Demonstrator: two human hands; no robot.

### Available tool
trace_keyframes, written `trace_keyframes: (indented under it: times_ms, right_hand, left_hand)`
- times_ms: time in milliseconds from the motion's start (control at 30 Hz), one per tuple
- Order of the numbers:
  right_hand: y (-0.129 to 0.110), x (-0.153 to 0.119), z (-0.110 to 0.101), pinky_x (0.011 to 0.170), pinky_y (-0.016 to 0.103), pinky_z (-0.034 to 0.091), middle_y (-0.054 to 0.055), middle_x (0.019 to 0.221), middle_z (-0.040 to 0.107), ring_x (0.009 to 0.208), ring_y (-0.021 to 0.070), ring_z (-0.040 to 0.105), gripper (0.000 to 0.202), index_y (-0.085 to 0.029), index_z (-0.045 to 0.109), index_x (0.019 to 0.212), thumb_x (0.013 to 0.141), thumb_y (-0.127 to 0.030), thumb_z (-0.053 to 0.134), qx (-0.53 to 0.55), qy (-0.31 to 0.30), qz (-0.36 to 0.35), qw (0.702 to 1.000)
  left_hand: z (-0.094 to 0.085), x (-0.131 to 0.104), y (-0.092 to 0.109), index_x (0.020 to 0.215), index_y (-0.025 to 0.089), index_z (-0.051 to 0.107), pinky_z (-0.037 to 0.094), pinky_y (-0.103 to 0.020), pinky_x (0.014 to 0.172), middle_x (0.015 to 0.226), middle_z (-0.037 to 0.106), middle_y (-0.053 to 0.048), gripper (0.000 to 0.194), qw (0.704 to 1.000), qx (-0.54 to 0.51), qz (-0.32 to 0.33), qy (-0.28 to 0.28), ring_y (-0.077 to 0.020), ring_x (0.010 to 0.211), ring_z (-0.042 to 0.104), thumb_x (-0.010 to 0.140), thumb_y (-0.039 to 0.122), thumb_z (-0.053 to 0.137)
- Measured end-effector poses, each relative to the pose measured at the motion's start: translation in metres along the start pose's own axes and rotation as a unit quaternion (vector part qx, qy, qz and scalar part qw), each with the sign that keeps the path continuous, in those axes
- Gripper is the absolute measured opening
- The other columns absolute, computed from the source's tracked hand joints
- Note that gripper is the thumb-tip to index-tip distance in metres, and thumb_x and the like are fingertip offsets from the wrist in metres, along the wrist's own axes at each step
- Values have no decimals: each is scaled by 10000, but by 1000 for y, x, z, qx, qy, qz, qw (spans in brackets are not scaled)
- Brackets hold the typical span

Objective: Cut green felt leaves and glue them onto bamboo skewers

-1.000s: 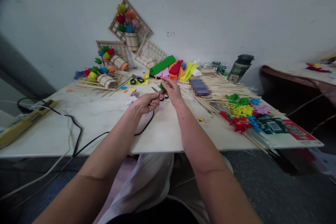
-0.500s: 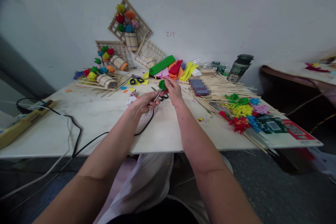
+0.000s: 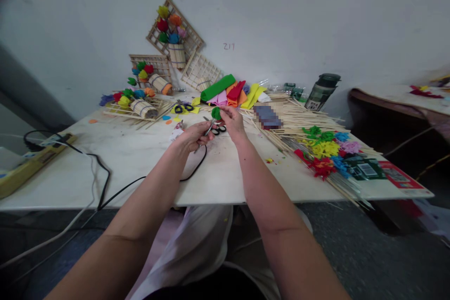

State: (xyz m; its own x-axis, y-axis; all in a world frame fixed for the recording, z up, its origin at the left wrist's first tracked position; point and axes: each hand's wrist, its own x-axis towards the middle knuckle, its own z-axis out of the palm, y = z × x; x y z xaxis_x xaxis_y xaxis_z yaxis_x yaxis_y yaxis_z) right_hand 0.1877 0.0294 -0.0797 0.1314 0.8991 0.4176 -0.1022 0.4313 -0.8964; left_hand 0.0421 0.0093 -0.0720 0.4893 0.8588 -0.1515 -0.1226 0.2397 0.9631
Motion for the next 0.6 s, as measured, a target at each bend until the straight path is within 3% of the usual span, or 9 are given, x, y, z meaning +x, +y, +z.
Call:
trace_keyframes:
  times_ms: [300, 600]
  right_hand:
    - [2, 4, -5, 572, 287, 500, -8, 730, 583, 653, 127, 560, 252, -181, 561, 814, 632, -344, 625, 2, 3, -13, 1000]
    - [7, 6, -8, 565, 269, 485, -20, 704, 585, 608, 114, 550, 193, -186, 551, 788, 639, -289, 617, 25, 7, -23, 999]
  left_hand:
    - [0, -1, 0, 858, 147, 519, 61, -170, 352, 499, 530, -4, 227, 1000, 14, 12, 3, -15, 313, 181, 896, 316, 373]
    - [-1, 1, -2, 837, 127, 534, 74, -168, 350, 515, 516, -6, 228, 1000, 14, 25, 9, -10, 320, 210, 887, 301, 396]
